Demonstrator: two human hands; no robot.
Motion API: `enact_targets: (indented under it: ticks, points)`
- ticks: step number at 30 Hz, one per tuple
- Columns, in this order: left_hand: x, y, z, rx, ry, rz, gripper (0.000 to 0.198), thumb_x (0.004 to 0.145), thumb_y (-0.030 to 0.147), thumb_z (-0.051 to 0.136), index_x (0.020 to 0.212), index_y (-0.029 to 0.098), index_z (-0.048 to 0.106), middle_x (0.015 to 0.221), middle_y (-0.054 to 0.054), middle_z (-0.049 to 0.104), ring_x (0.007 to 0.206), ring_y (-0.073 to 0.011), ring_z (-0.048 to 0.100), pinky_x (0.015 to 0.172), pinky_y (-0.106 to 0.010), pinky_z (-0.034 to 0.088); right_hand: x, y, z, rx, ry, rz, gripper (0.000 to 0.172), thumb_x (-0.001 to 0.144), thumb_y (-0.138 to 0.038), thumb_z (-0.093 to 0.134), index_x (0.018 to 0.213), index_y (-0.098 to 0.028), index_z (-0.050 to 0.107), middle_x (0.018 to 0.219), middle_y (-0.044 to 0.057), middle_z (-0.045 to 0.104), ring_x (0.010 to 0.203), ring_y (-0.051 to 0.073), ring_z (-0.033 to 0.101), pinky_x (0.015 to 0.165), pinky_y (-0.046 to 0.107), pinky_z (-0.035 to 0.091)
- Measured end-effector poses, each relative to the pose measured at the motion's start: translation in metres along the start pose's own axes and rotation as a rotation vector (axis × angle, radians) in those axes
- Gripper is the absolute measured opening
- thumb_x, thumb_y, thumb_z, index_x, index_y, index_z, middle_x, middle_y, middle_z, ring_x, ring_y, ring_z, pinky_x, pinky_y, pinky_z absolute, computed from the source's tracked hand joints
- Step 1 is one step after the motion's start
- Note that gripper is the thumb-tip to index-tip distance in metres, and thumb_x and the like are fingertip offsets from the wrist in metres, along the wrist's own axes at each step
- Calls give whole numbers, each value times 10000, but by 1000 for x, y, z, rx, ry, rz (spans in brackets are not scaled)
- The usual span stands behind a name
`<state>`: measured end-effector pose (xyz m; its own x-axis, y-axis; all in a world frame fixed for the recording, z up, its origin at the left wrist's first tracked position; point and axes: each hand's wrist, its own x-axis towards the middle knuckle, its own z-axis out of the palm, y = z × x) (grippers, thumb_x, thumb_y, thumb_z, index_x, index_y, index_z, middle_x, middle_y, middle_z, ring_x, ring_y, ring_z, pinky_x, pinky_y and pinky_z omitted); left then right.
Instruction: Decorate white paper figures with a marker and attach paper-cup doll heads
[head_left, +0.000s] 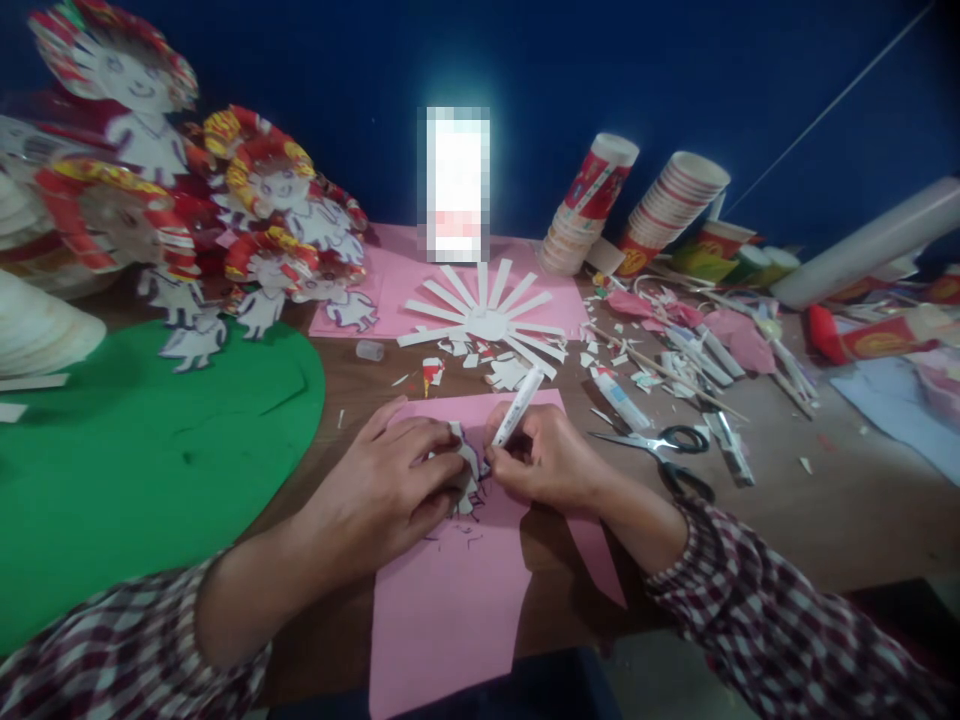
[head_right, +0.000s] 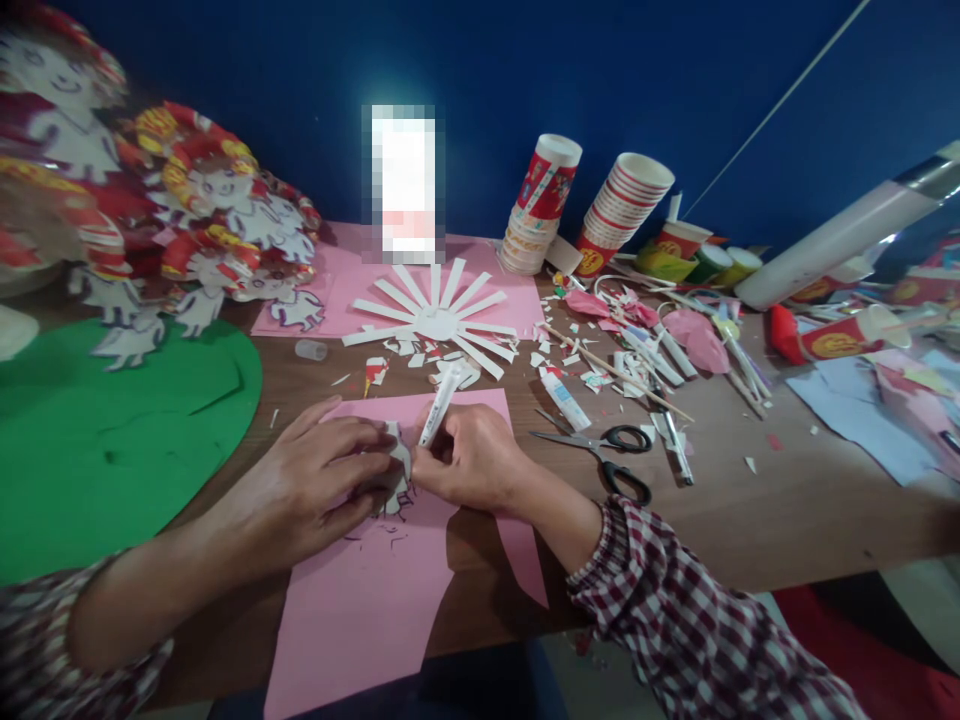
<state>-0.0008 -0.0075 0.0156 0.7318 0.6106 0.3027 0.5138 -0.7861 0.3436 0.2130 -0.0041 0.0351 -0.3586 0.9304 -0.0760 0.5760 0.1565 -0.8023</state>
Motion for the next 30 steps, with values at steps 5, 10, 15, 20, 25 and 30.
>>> enact_targets:
  ticks: [5,10,15,20,25,30]
  points:
    - [1,0,0,0,1,8,148,855,182,544,971,217,630,1069,-49,632,1041,-221,583,1065,-506,278,0,1,1,21,1,12,85,745,-188,551,709,-158,623,563,-16,549,507,91,476,485,207,334]
    - [1,0,0,-6,-14,-7,139,861,185,548,968,217,630,1067,-50,633,1047,-222,581,1071,-512,272,-1,2,2,89,-5,32,60,734,-174,554,729,-160,612,585,-22,545,524,93,481,490,207,348]
    - [1,2,-1,-20,14,-19,124,865,201,548,975,194,607,1053,-59,656,1037,-215,584,1075,-499,275,1,4,0,267,81,3,49,734,-126,541,712,-171,540,603,-45,516,540,79,465,526,200,381]
    - [2,2,-1,-29,12,-23,101,861,208,551,942,196,609,1015,-43,667,1011,-212,598,1055,-489,287,1,4,1,285,96,-5,56,749,-118,536,747,-175,536,629,-43,515,562,85,466,535,204,378]
    - [1,1,-1,-10,3,-15,143,861,198,540,984,196,613,1053,-45,659,1022,-215,594,1061,-491,272,0,5,2,248,73,-19,69,756,-128,548,803,-178,541,645,-43,514,558,88,460,522,203,366]
    - [1,2,-2,-14,-10,-21,143,867,210,537,985,201,617,1072,-54,656,1041,-217,585,1068,-493,266,1,7,2,192,63,-47,59,751,-127,552,776,-180,540,639,-42,517,565,92,463,540,208,374]
